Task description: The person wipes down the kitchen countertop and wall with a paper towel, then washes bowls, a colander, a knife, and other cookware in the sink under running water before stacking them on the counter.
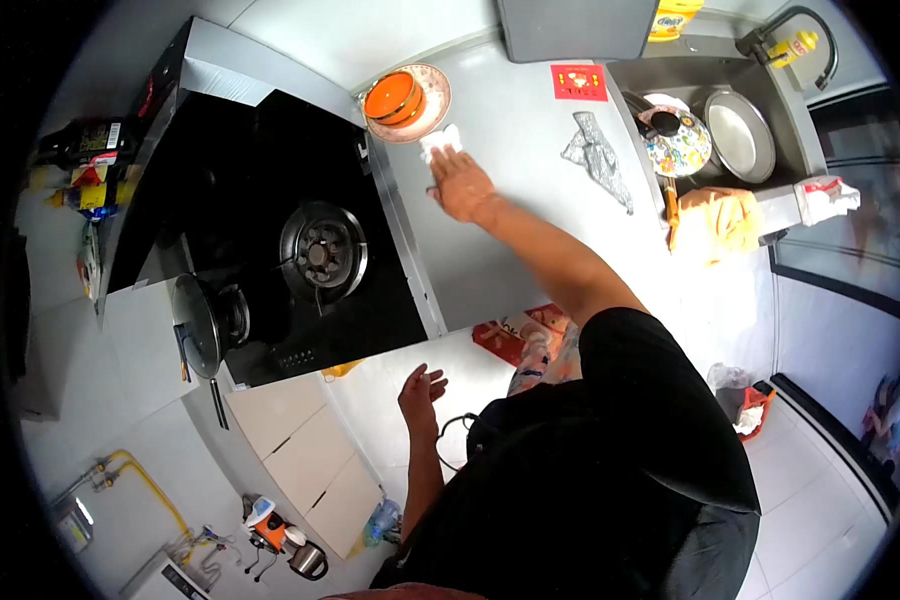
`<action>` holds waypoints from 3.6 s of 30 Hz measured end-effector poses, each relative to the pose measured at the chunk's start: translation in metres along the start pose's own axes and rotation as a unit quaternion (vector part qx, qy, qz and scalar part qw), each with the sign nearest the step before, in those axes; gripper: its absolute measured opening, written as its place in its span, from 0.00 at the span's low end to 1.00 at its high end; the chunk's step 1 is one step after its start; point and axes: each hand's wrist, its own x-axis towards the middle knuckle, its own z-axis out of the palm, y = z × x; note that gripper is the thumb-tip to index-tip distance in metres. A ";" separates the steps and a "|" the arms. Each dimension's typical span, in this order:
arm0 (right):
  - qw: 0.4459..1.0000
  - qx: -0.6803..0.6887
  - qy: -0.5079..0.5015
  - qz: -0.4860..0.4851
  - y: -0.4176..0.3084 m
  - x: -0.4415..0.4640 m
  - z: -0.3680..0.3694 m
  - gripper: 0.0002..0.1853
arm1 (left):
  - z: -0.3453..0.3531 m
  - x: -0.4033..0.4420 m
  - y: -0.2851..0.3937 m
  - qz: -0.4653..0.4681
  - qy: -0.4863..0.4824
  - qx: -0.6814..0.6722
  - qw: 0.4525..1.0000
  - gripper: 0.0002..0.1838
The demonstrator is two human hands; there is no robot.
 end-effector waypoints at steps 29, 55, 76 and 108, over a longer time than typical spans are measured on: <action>0.979 -0.020 0.048 -0.198 -0.082 -0.028 0.056 0.25 | -0.097 -0.080 -0.149 -0.086 0.155 -0.135 0.975 0.22; 0.983 -0.053 -0.036 -0.175 -0.082 -0.146 0.022 0.23 | -0.101 -0.064 -0.180 -0.141 0.123 -0.137 0.973 0.23; 0.982 0.010 0.111 0.154 -0.011 0.023 0.019 0.27 | -0.140 -0.051 -0.176 -0.102 0.084 -0.051 0.990 0.21; 0.948 -0.022 0.095 0.304 0.103 -0.247 -0.066 0.34 | 0.091 0.079 0.088 0.241 -0.123 0.233 0.934 0.15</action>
